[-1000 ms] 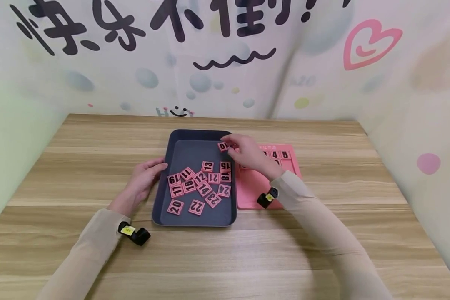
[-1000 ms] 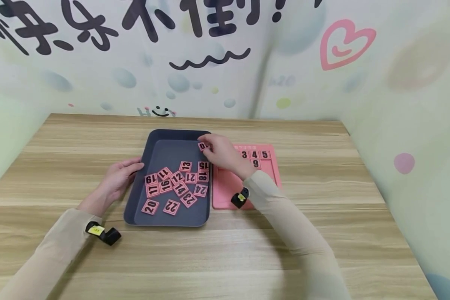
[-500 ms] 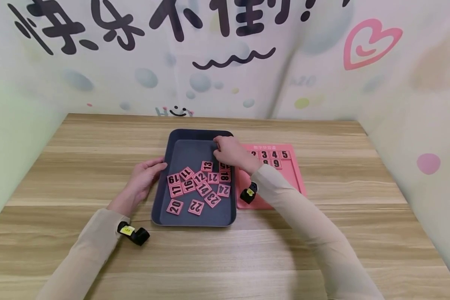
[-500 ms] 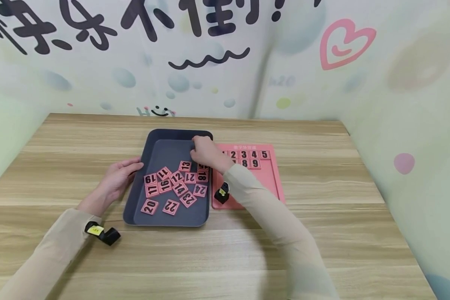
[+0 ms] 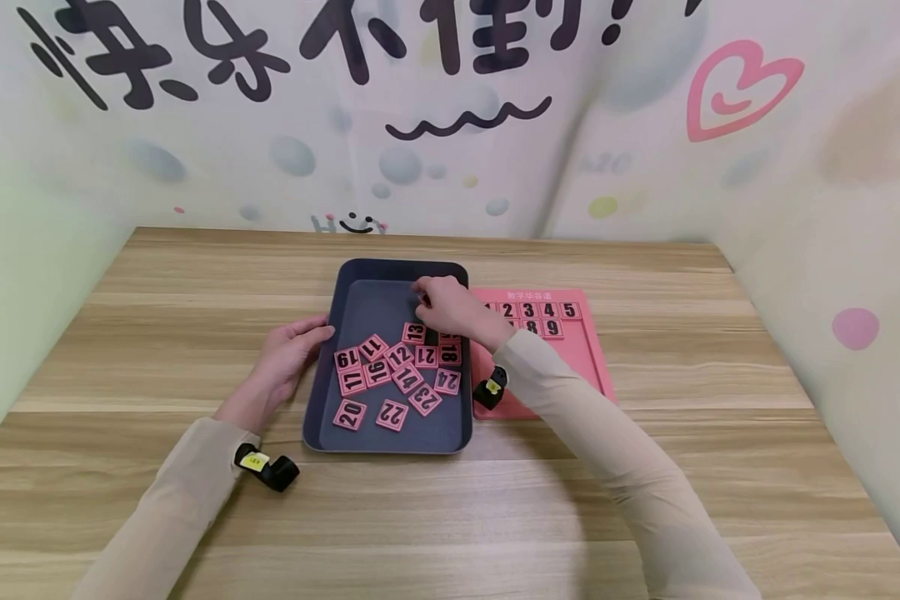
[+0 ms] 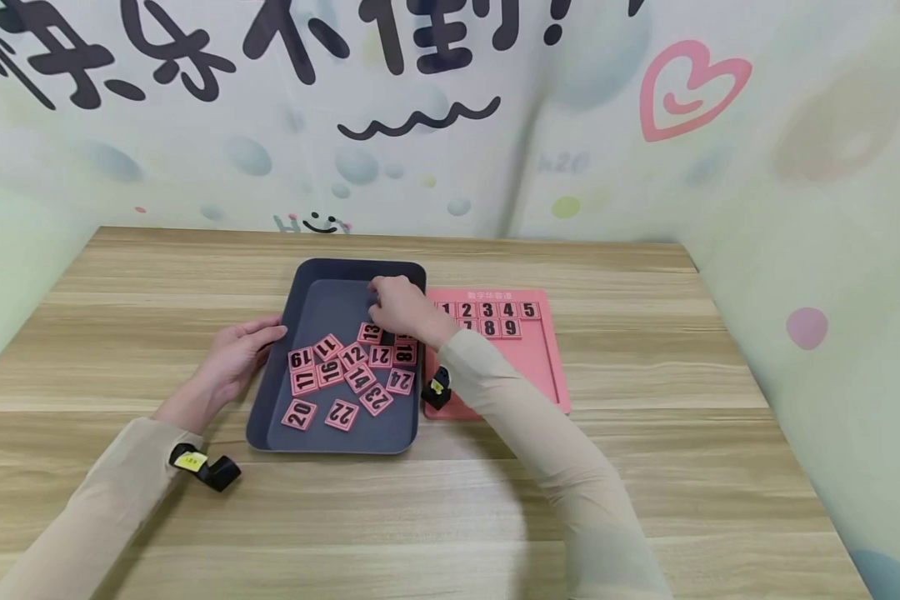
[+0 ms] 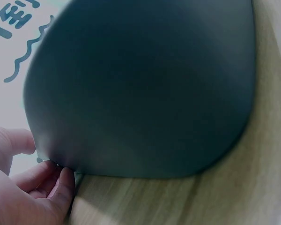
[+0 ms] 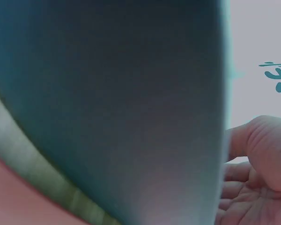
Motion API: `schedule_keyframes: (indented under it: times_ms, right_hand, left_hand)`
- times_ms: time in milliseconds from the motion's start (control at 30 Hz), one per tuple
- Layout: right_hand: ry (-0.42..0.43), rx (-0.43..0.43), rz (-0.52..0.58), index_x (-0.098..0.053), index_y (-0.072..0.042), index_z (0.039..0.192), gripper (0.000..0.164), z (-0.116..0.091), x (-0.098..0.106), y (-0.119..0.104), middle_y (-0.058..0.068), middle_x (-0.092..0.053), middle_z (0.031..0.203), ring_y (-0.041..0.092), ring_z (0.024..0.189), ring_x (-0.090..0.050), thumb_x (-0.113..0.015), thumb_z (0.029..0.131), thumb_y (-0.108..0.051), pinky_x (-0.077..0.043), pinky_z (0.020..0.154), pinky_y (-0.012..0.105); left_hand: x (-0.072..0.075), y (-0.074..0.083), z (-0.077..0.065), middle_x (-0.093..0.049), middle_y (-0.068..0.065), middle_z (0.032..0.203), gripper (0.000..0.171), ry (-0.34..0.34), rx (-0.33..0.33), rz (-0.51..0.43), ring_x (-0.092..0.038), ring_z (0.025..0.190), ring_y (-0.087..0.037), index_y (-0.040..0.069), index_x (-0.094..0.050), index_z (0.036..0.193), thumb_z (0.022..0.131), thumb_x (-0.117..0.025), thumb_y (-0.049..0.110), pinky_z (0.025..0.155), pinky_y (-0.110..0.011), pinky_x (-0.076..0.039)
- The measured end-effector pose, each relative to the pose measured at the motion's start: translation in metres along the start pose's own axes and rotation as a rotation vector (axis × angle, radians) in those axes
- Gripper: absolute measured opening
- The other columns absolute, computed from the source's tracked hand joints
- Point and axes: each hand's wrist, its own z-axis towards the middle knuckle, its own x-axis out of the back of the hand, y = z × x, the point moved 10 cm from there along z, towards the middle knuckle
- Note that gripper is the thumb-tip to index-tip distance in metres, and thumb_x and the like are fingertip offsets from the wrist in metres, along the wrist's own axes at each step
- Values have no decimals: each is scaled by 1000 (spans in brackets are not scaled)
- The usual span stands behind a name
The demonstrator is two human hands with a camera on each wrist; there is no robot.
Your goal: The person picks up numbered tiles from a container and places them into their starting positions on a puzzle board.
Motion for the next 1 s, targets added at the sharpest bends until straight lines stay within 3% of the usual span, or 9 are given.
schedule_keyframes:
  times_ms: [133,233,333,467,1000]
  right_hand:
    - [57,43,42,-55,2,125,34,1,5,-1,15,-60,116,19,86,-59,-54,92,-7,-49,74,29]
    - [96,27,45,-55,2,125,36,2,8,4,17,-57,122,23,101,-58,-58,91,-8,-49,86,34]
    - [57,-5,-3,-52,2,128,42,3,2,8,18,-54,126,26,110,-53,-62,90,-11,-46,92,36]
    - [-4,-26,-72,-50,1,130,46,5,-7,11,18,-55,124,26,112,-52,-64,89,-13,-45,93,36]
    - [27,-59,-138,-59,-1,119,35,5,-8,12,14,-59,111,23,99,-55,-66,87,-15,-49,84,34]
  left_hand:
    - [0,-1,1,-37,-19,144,50,3,2,1,-52,99,-2,-5,-39,138,93,-54,11,87,-15,-41]
    - [-1,-2,3,-38,-19,144,49,-2,0,8,-52,101,-4,-5,-40,138,93,-54,10,86,-15,-42]
    - [0,-2,3,-38,-19,144,49,-1,-1,15,-51,101,-5,-5,-40,138,94,-53,11,86,-15,-42]
    - [1,-2,3,-37,-19,145,50,5,3,12,-51,101,-4,-5,-39,139,93,-53,11,88,-15,-41]
    - [3,-2,1,-35,-15,147,51,12,18,8,-47,109,-8,-3,-38,140,94,-53,11,87,-15,-40]
